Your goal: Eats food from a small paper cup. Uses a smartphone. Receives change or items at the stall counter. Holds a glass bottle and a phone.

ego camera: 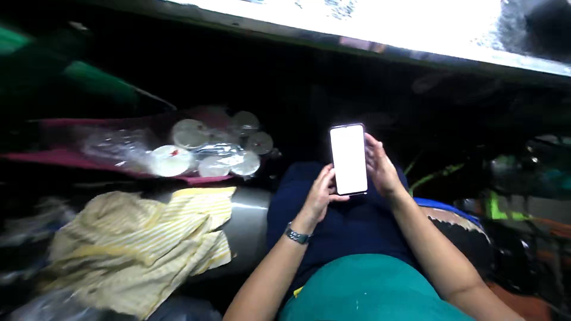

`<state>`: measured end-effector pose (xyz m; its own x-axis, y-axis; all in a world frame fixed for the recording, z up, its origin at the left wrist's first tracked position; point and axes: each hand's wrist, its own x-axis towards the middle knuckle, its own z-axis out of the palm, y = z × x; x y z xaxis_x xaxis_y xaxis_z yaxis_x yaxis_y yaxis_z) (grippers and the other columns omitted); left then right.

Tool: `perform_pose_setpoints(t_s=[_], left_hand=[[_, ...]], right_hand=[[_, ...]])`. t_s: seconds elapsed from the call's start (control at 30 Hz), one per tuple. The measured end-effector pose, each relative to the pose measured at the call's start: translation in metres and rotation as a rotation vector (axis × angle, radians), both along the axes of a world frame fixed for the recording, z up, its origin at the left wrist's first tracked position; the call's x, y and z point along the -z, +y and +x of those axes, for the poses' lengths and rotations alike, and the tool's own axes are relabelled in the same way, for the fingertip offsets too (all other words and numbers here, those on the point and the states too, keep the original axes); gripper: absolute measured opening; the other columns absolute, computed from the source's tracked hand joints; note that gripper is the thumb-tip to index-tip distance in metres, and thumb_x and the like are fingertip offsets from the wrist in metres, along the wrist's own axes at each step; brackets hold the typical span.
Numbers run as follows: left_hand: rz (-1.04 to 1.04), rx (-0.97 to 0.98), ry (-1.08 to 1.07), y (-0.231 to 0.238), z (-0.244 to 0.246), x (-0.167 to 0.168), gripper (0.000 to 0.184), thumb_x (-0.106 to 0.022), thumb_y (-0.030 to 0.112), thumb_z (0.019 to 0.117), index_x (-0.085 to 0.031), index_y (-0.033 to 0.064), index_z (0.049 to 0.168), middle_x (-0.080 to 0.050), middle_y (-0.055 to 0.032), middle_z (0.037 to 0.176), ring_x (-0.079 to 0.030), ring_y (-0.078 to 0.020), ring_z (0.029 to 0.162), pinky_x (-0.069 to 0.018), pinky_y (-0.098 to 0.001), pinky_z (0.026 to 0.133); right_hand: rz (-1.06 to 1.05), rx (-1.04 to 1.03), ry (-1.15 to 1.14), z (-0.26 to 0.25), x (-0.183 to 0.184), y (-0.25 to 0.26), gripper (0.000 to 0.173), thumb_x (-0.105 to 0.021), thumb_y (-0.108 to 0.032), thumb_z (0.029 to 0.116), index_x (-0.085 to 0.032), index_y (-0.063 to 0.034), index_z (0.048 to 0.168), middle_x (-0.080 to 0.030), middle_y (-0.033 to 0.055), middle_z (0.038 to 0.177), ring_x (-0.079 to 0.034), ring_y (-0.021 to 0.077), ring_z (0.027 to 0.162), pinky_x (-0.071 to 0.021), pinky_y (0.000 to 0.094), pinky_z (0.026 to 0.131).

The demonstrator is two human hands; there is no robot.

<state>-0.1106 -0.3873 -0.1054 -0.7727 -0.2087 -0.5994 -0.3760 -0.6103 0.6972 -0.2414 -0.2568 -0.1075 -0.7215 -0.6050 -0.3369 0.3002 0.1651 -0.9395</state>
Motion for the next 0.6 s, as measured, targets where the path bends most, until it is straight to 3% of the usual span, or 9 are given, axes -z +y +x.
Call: perform_pose_setpoints(t_s=[0.13,0.43,0.6], left_hand=[[0.006,0.008,-0.003,-0.0005,-0.0003,0.0013,0.043,-0.026,0.026,0.1122,-0.038,0.0122,0.151,-0.066,-0.0141,0.120,-0.072,-0.0248,0.099,-0.0638,-0.0411,0.076],[0.036,0.013,0.009,-0.0015,-0.0005,0.0014,0.042,-0.025,0.026,0.1120,-0.042,0.0142,0.148,-0.067,-0.0126,0.118,-0.073,-0.0240,0.095,-0.0645,-0.0402,0.074],[0.033,0.126,-0.052,-0.0048,-0.0012,-0.0075,0.048,-0.019,0.034,0.1125,-0.033,0.0162,0.155,-0.066,-0.0152,0.125,-0.073,-0.0266,0.101,-0.0638,-0.0426,0.076]], right_hand=[[-0.048,0.007,-0.246,0.0079,0.0012,-0.0021,0.069,-0.013,-0.056,0.1091,-0.047,-0.0080,0.146,-0.068,0.0065,0.125,-0.067,0.0120,0.110,-0.0571,0.0359,0.095],[-0.111,0.007,-0.319,0.0079,0.0040,0.0014,0.058,-0.025,-0.053,0.1094,-0.051,-0.0149,0.145,-0.070,0.0034,0.121,-0.070,0.0115,0.103,-0.0600,0.0360,0.088],[-0.120,0.062,-0.401,0.0068,0.0078,0.0020,0.054,-0.026,-0.049,0.1106,-0.049,-0.0156,0.147,-0.070,0.0041,0.122,-0.069,0.0129,0.105,-0.0597,0.0368,0.090]])
